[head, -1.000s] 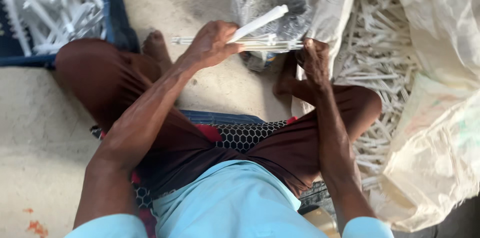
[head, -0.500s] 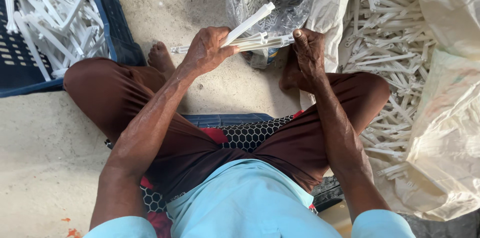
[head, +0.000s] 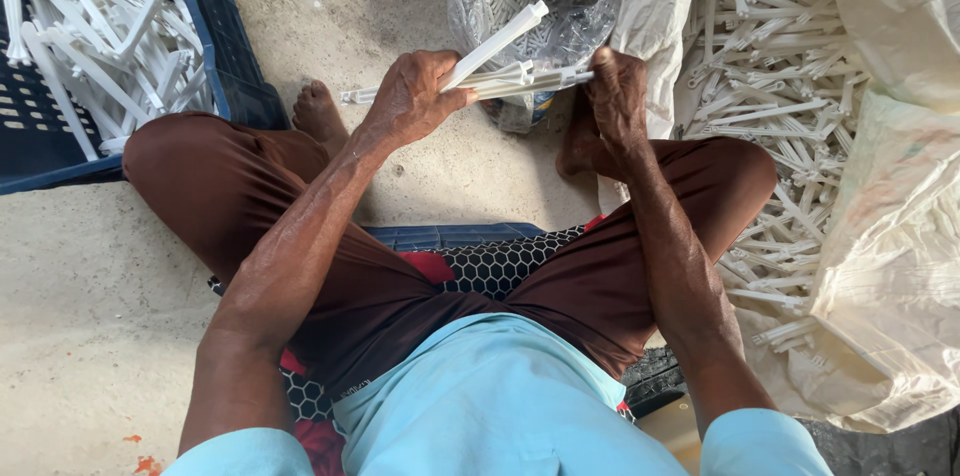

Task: The person sits on the floor and assembles white plastic components by hand. They pick up a long plastic piece and a smaller connector, then insert the connector into the long piece. The assembled parts are placed into a blue basket.

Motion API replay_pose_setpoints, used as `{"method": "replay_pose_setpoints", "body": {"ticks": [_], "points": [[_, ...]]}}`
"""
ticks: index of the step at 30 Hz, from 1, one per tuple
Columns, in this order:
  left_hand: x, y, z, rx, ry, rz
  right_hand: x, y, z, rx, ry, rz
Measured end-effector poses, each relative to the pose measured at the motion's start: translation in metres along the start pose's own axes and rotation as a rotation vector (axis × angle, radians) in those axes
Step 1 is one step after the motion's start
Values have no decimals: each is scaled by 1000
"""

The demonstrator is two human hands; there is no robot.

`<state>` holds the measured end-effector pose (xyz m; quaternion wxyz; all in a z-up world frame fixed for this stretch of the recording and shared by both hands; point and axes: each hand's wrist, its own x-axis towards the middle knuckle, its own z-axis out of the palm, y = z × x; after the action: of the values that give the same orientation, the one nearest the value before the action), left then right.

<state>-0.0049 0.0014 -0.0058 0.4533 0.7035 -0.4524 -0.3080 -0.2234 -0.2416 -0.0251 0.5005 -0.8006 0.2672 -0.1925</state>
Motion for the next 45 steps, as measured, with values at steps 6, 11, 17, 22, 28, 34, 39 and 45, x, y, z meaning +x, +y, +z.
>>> {"method": "replay_pose_setpoints", "body": {"ticks": [6, 11, 17, 22, 28, 34, 39, 45], "points": [[2, -3, -2, 42, 0, -46, -7, -10, -9, 67, -144, -187], [1, -6, 1, 56, 16, -21, -3, -6, 4, 57, -48, -23], [2, -9, -2, -11, 55, 47, -5, -26, -2, -7, -112, -82], [1, -10, -5, 2, 29, 24, -13, -56, -9, -108, -166, -133], [0, -5, -7, 103, 32, 34, -4, -39, -5, 42, -215, 16], [-2, -5, -4, 107, 56, 94, -2, -14, 1, 175, -117, 31], [1, -5, 0, 70, 61, 42, -1, -31, -2, 39, -124, -95], [1, -6, 1, 143, 63, 40, -9, -35, -3, -71, -100, -227]]}}
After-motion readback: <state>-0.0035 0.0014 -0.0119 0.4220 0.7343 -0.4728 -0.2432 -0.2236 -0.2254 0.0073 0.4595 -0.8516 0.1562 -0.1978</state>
